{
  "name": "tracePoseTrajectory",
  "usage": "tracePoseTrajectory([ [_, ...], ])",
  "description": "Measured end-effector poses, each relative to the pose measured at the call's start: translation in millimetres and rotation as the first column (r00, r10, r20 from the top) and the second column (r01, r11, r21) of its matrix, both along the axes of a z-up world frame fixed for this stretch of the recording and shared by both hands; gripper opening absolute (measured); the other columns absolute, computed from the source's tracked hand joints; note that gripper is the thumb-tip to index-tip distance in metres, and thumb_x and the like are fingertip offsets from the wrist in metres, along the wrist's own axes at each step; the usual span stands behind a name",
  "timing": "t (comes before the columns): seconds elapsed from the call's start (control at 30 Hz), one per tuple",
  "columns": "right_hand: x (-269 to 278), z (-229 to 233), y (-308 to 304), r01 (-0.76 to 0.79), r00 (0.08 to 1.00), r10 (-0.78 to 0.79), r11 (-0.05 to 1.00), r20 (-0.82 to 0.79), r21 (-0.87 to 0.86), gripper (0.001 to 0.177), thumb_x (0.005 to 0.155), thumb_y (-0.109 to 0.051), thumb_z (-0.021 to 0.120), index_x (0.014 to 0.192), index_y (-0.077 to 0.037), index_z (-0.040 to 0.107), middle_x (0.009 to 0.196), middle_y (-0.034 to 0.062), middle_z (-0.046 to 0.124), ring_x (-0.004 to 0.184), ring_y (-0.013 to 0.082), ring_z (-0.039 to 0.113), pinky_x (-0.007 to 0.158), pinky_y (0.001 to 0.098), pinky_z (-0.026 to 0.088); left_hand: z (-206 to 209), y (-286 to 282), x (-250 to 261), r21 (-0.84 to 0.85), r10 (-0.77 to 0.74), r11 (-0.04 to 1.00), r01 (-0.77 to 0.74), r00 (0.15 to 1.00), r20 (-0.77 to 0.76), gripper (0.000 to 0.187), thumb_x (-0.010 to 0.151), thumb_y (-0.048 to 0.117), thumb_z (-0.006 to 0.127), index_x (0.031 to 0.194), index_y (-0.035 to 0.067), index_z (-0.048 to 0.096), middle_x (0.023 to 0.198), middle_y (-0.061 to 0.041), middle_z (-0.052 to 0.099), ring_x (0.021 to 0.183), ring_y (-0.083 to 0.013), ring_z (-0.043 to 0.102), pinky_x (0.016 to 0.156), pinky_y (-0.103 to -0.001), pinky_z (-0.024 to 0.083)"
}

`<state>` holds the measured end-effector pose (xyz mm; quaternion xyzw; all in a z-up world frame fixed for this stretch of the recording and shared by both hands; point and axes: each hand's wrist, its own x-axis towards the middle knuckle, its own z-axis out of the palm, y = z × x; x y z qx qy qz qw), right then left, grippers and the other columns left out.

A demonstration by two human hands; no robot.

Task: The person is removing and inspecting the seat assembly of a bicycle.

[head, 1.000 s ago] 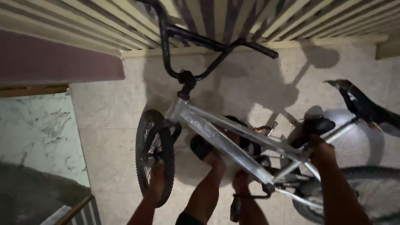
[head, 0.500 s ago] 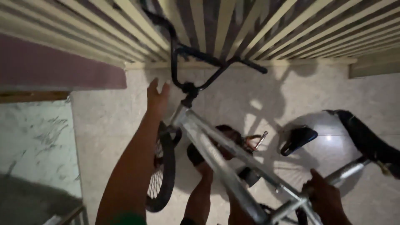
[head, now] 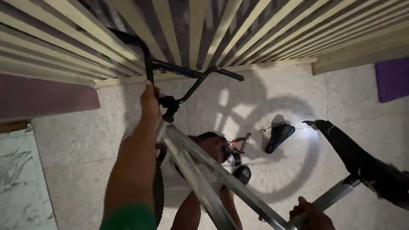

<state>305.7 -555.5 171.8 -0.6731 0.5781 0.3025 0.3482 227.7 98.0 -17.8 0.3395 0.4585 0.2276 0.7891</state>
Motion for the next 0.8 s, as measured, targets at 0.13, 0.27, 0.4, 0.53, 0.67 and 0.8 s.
tracePoseTrajectory([
  [0.13,-11,45,59,-0.235,0.966,0.250,0.953,0.062,-0.191,0.044,0.100,-0.032,0.073,0.102,0.012,0.069,0.086,0.0231,0.070,0.080,0.0308,0.067,0.074,0.0509,0.056,-12,-4,6,0.089,0.102,0.991,-0.096,0.993,-0.065,0.050,0.105,0.053,0.057,0.086,0.007,0.062,0.072,-0.003,0.054,0.067,-0.0164,0.054,0.062,-0.034,0.045],
  [0.27,-9,-14,10,-0.064,0.986,0.096,0.972,0.134,-0.226,0.036,0.102,-0.032,0.074,0.100,0.004,0.069,0.083,0.0166,0.063,0.080,0.0282,0.061,0.075,0.0522,0.052,-50,2,10,0.137,0.130,0.984,-0.112,0.983,-0.130,0.039,0.102,0.042,0.056,0.084,0.008,0.064,0.071,-0.001,0.055,0.065,-0.0163,0.053,0.061,-0.036,0.044],
  [0.4,1,22,32,-0.246,0.965,0.261,0.943,0.039,-0.223,0.044,0.104,-0.035,0.072,0.104,0.009,0.071,0.086,0.0198,0.067,0.085,0.0304,0.064,0.080,0.0509,0.053,-54,8,-10,0.068,0.099,0.994,-0.089,0.980,-0.174,0.038,0.106,0.038,0.061,0.088,0.005,0.053,0.072,-0.002,0.047,0.065,-0.0193,0.043,0.060,-0.040,0.038],
  [0.53,25,-100,-85,-0.834,0.539,0.809,0.552,-0.233,-0.009,0.055,0.094,-0.026,0.080,0.130,0.005,0.051,0.101,0.0171,0.072,0.100,0.0251,0.070,0.092,0.0424,0.056,-37,8,-52,0.230,-0.118,0.953,0.196,0.942,-0.313,0.052,0.105,0.046,0.052,0.132,0.002,0.056,0.112,-0.013,0.059,0.098,-0.0278,0.057,0.085,-0.041,0.046],
  [0.67,23,12,23,-0.402,0.914,0.403,0.885,-0.044,-0.233,0.061,0.108,-0.037,0.068,0.138,0.014,0.058,0.112,0.0260,0.072,0.093,0.0302,0.068,0.086,0.0512,0.055,-188,-17,-238,0.629,0.178,0.284,0.724,0.605,-0.776,0.043,0.122,0.037,0.050,0.153,0.008,0.047,0.152,-0.021,0.055,0.139,-0.0379,0.054,0.120,-0.043,0.046],
  [0.8,87,-192,-233,-0.685,0.709,0.689,0.723,-0.151,0.086,0.050,0.111,-0.035,0.035,0.157,-0.017,0.043,0.095,0.0267,0.061,0.075,0.0364,0.062,0.078,0.0626,0.053,-89,-53,-277,0.481,0.087,0.589,0.650,0.541,-0.837,0.058,0.109,0.040,0.061,0.151,0.005,0.044,0.150,-0.024,0.051,0.137,-0.0396,0.050,0.115,-0.046,0.044],
])
